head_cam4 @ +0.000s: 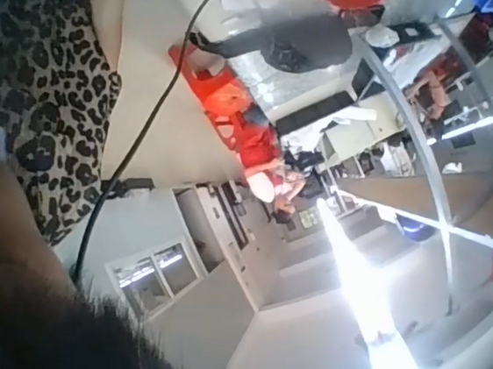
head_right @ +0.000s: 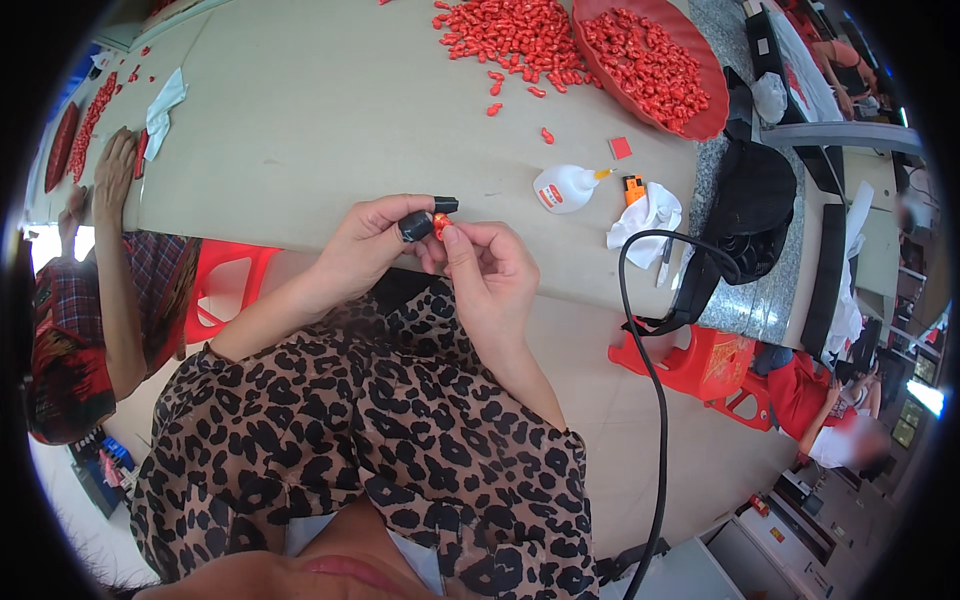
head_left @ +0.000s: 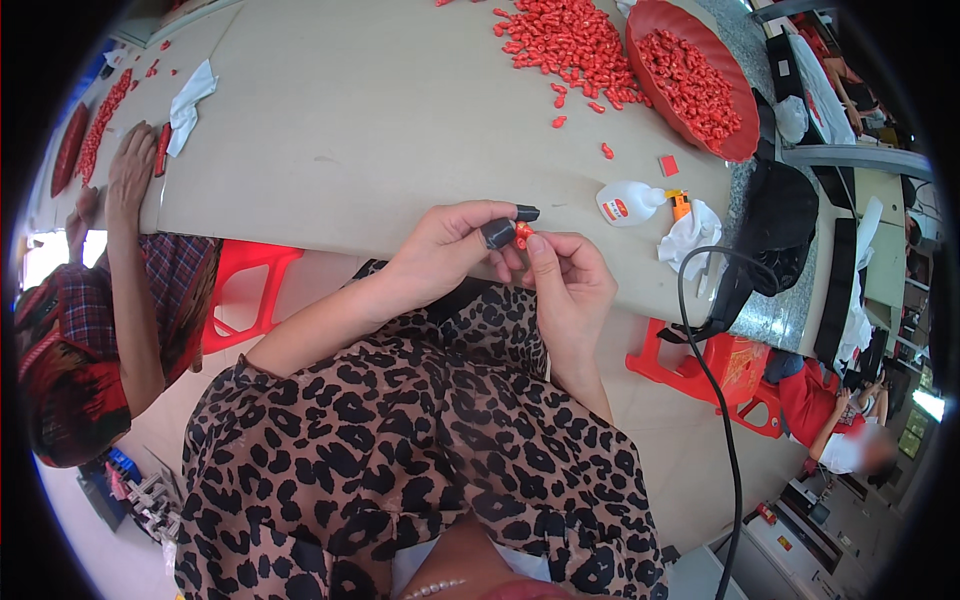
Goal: Assembling small red plastic components onto a black base using a bottle of glue at a factory workstation.
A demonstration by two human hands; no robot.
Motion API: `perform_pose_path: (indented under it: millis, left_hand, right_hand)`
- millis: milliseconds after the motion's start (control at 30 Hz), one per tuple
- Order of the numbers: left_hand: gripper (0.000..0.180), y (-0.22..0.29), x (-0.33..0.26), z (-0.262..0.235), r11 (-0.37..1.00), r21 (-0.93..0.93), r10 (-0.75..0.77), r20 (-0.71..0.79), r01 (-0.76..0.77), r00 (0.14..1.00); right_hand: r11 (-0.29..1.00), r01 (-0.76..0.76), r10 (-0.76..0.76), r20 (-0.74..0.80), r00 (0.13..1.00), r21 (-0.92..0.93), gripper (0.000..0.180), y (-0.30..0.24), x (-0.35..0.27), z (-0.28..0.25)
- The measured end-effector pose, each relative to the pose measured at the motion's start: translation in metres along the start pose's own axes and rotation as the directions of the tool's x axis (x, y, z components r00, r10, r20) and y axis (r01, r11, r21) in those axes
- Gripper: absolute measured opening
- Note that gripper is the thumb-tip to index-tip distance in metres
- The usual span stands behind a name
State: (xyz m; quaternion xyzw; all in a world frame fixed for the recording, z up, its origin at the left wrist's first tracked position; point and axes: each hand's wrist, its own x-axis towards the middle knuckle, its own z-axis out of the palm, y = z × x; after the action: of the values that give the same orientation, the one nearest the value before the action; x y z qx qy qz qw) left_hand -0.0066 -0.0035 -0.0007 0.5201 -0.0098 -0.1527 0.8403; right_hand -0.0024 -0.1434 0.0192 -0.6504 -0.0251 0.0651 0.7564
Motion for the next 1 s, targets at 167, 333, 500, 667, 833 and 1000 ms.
perform_pose_path:
  millis: [167, 333, 500, 667, 833, 1000]
  left_hand:
    - [0.023, 0.005, -0.003, 0.006, 0.998, 0.035, -0.042, -0.04, 0.043, 0.998]
    - [0.023, 0.015, 0.009, 0.007, 0.99, 0.01, -0.144, -0.012, 0.144, 0.99]
    - [0.024, 0.044, 0.049, 0.009, 0.987, 0.142, -0.058, -0.081, 0.069, 0.995]
    - [0.025, 0.068, 0.117, 0.02, 0.881, 0.467, 0.126, -0.083, -0.073, 0.989]
    - [0.029, 0.067, 0.191, 0.035, 0.831, 0.516, 0.234, 0.011, -0.206, 0.972]
    - [0.027, 0.078, 0.199, 0.031, 0.743, 0.616, 0.321, 0.013, -0.261, 0.947]
  right_hand:
    - [0.998, -0.041, 0.04, 0.022, 0.999, 0.055, 0.01, -0.001, -0.001, -0.004]
    - [0.996, -0.084, 0.084, 0.021, 0.996, 0.032, 0.009, -0.001, 0.005, -0.017]
    - [0.814, 0.389, -0.497, -0.169, 0.851, -0.432, 0.009, 0.008, 0.017, -0.052]
    - [0.918, 0.267, -0.354, -0.299, 0.886, -0.293, 0.012, 0.012, 0.023, -0.066]
    - [0.946, 0.217, -0.286, -0.304, 0.909, -0.241, 0.013, 0.014, 0.017, -0.063]
    - [0.932, 0.126, -0.237, -0.308, 0.921, -0.34, 0.011, 0.012, 0.014, -0.07]
